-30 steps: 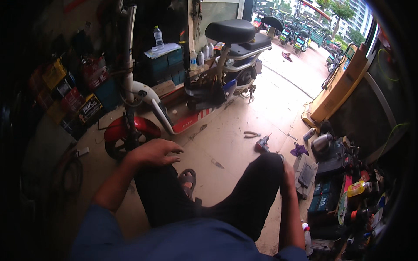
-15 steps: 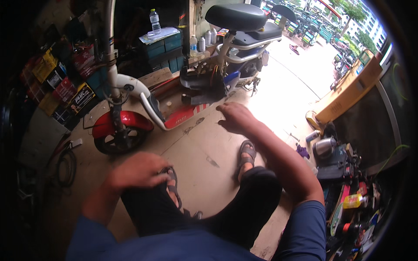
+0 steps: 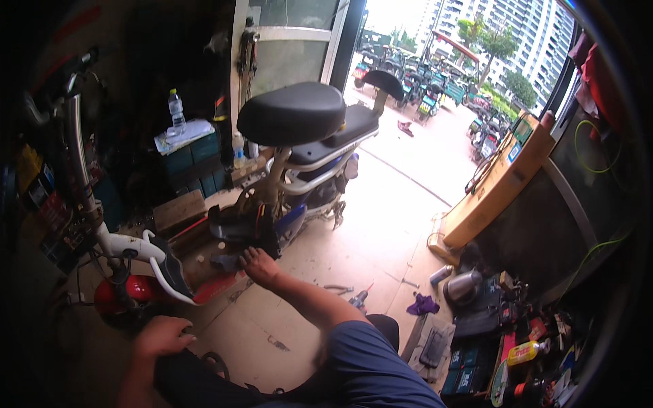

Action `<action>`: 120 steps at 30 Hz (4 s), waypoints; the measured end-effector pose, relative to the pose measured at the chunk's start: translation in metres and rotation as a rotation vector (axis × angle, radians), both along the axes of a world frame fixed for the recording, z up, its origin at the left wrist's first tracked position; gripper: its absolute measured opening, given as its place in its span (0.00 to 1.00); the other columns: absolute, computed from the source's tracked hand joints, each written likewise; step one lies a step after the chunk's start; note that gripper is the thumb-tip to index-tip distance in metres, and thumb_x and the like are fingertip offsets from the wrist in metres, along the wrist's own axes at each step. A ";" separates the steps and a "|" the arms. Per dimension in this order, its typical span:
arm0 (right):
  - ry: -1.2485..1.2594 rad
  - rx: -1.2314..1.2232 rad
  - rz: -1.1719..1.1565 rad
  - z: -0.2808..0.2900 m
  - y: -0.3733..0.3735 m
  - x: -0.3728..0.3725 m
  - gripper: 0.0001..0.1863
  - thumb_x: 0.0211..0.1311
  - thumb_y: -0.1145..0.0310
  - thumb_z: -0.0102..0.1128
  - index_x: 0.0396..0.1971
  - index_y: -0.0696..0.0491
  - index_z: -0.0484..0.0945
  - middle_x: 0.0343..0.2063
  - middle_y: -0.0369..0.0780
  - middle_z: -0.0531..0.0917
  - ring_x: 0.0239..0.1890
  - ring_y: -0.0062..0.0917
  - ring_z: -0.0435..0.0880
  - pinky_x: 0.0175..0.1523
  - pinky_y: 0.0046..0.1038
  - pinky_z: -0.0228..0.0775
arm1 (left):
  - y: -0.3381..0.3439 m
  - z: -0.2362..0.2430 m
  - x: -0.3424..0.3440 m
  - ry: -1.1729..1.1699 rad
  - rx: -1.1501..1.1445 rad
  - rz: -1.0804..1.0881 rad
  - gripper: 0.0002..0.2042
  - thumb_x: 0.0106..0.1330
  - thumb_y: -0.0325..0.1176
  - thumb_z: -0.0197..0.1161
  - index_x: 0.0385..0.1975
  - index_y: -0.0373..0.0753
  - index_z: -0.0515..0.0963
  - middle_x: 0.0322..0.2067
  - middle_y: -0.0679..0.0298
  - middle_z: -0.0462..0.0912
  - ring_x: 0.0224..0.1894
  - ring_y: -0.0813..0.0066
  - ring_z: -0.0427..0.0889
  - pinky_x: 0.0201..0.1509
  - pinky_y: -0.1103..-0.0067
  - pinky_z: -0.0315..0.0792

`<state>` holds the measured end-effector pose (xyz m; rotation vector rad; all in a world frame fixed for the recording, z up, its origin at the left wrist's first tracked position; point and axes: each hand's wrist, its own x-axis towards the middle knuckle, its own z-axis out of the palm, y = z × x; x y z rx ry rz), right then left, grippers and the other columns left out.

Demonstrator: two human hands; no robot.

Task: The person prepares power cables and then connects wires to an electric scooter before aligning and fitting a plastic cover onto the frame.

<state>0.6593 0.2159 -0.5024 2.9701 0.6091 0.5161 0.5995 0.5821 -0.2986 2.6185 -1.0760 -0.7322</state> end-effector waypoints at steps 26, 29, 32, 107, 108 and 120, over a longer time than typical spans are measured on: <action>0.312 2.348 0.164 0.140 -0.022 -0.008 0.19 0.71 0.68 0.65 0.57 0.58 0.75 0.48 0.40 0.85 0.47 0.24 0.84 0.54 0.27 0.76 | -0.205 0.014 0.106 0.572 -0.697 0.923 0.33 0.70 0.56 0.64 0.65 0.37 0.73 0.62 0.49 0.76 0.65 0.58 0.74 0.64 0.61 0.73; 0.417 2.297 0.010 0.147 -0.018 -0.010 0.21 0.71 0.65 0.65 0.58 0.58 0.73 0.46 0.40 0.84 0.44 0.25 0.85 0.48 0.27 0.80 | -0.218 -0.033 0.126 0.778 -0.990 0.973 0.36 0.69 0.62 0.61 0.70 0.46 0.69 0.69 0.55 0.70 0.67 0.57 0.71 0.66 0.56 0.70; 0.414 2.155 0.071 0.152 -0.027 -0.010 0.21 0.71 0.66 0.65 0.58 0.58 0.73 0.45 0.40 0.84 0.44 0.25 0.85 0.48 0.27 0.80 | -0.222 -0.079 0.172 0.589 -0.981 0.930 0.37 0.70 0.65 0.57 0.71 0.46 0.68 0.70 0.60 0.69 0.69 0.55 0.68 0.70 0.55 0.62; 0.596 2.131 -0.407 0.139 -0.093 0.014 0.17 0.73 0.68 0.62 0.55 0.62 0.79 0.39 0.39 0.87 0.34 0.20 0.85 0.40 0.21 0.77 | -0.208 -0.069 0.256 0.896 -1.307 0.543 0.20 0.79 0.37 0.52 0.65 0.35 0.69 0.57 0.51 0.78 0.59 0.54 0.81 0.60 0.60 0.81; 0.612 2.160 -0.424 0.136 -0.091 0.016 0.16 0.73 0.68 0.61 0.53 0.62 0.80 0.38 0.39 0.87 0.33 0.19 0.84 0.40 0.21 0.77 | -0.205 -0.073 0.253 1.052 -1.357 0.551 0.20 0.79 0.37 0.52 0.65 0.35 0.68 0.58 0.51 0.78 0.60 0.54 0.81 0.61 0.59 0.80; 0.879 2.064 -0.359 0.116 -0.084 0.002 0.15 0.73 0.64 0.60 0.53 0.56 0.79 0.43 0.36 0.86 0.38 0.21 0.84 0.43 0.25 0.76 | -0.188 -0.189 0.175 0.409 -1.085 0.150 0.19 0.75 0.39 0.57 0.61 0.37 0.71 0.58 0.58 0.79 0.59 0.61 0.80 0.63 0.65 0.75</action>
